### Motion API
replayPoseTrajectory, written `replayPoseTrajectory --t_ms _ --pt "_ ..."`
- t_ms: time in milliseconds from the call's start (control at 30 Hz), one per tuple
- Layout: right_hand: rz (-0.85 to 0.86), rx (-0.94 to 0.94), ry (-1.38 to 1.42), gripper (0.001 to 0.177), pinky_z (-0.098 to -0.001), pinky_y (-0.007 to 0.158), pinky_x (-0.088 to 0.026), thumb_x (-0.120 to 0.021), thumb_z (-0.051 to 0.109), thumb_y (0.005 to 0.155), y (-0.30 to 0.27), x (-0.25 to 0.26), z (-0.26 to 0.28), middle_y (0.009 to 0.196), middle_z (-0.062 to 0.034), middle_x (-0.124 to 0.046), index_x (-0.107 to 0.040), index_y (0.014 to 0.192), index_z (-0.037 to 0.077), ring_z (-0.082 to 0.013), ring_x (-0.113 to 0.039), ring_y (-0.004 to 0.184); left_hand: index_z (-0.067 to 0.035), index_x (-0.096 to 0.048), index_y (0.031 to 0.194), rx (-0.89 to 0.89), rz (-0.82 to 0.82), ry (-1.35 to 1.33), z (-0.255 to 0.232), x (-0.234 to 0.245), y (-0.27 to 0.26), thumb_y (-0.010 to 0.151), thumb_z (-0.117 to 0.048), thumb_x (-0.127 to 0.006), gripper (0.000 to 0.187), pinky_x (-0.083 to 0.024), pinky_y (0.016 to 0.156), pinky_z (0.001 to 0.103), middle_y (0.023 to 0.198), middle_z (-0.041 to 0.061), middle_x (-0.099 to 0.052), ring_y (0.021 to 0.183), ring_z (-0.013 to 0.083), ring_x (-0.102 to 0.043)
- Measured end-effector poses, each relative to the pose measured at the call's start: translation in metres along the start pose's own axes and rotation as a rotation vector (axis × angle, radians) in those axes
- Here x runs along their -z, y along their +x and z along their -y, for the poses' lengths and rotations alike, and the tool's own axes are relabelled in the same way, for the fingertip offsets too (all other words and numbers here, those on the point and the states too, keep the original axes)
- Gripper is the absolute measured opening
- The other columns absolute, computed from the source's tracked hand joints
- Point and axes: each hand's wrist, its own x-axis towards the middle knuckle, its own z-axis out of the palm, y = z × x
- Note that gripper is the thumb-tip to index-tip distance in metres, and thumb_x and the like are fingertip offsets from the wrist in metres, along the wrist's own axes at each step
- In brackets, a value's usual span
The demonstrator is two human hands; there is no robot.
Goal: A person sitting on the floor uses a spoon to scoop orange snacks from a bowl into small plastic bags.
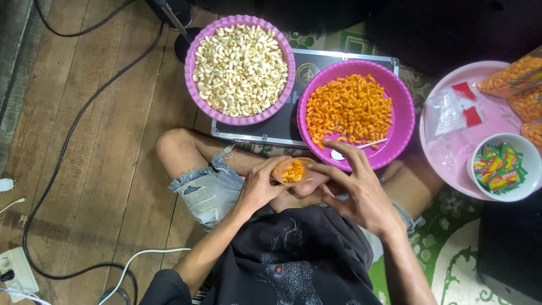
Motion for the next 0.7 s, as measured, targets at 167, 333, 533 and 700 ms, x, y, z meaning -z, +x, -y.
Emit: replayPoseTrajectory --t_ms 167,333,533,700 --pt "0.150 0.098 -0.078 0.010 -0.0533 0.093 -0.050 -0.073 0.013 0.085 0.006 0.020 0.011 0.131 -0.0199 -0.061 -0.074 0.094 0.013 -0.0468 -0.055 0.130 -0.004 -0.068 0.124 0.057 0.109 -0.247 -0.041 0.021 0.003 0.068 -0.023 -0.092 0.063 -0.055 0.093 0.047 0.114 0.020 -0.073 0.110 0.0424 -0.068" --pt "0.109 0.047 0.152 0.016 -0.0543 0.091 -0.051 -0.073 0.007 0.085 -0.001 0.017 -0.004 0.126 -0.0187 -0.065 -0.076 0.100 0.011 -0.0465 -0.060 0.123 -0.006 -0.071 0.120 0.065 0.153 -0.330 -0.020 0.005 -0.006 0.061 -0.034 -0.098 0.070 -0.055 0.093 0.047 0.114 0.018 -0.075 0.113 0.0377 -0.068" --pt "0.203 -0.358 0.447 0.092 -0.0682 0.096 -0.049 -0.094 0.015 0.066 -0.013 -0.009 -0.004 0.125 -0.0329 -0.065 -0.052 0.147 0.002 -0.0546 -0.065 0.111 -0.004 -0.070 0.120 -0.050 0.113 -0.351 -0.036 0.005 -0.002 0.069 -0.033 -0.095 0.064 -0.054 0.093 0.046 0.113 0.021 -0.072 0.108 0.0377 -0.070" --pt "0.099 -0.484 0.505 0.040 -0.0451 0.074 -0.061 -0.088 0.019 0.078 -0.051 -0.040 -0.019 0.091 -0.0139 -0.081 -0.075 0.114 0.007 -0.0260 -0.078 0.085 -0.016 -0.070 0.128 -0.135 0.128 -0.387 -0.048 0.003 -0.001 0.067 -0.039 -0.094 0.069 -0.050 0.099 0.038 0.120 0.008 -0.071 0.114 0.0287 -0.068"
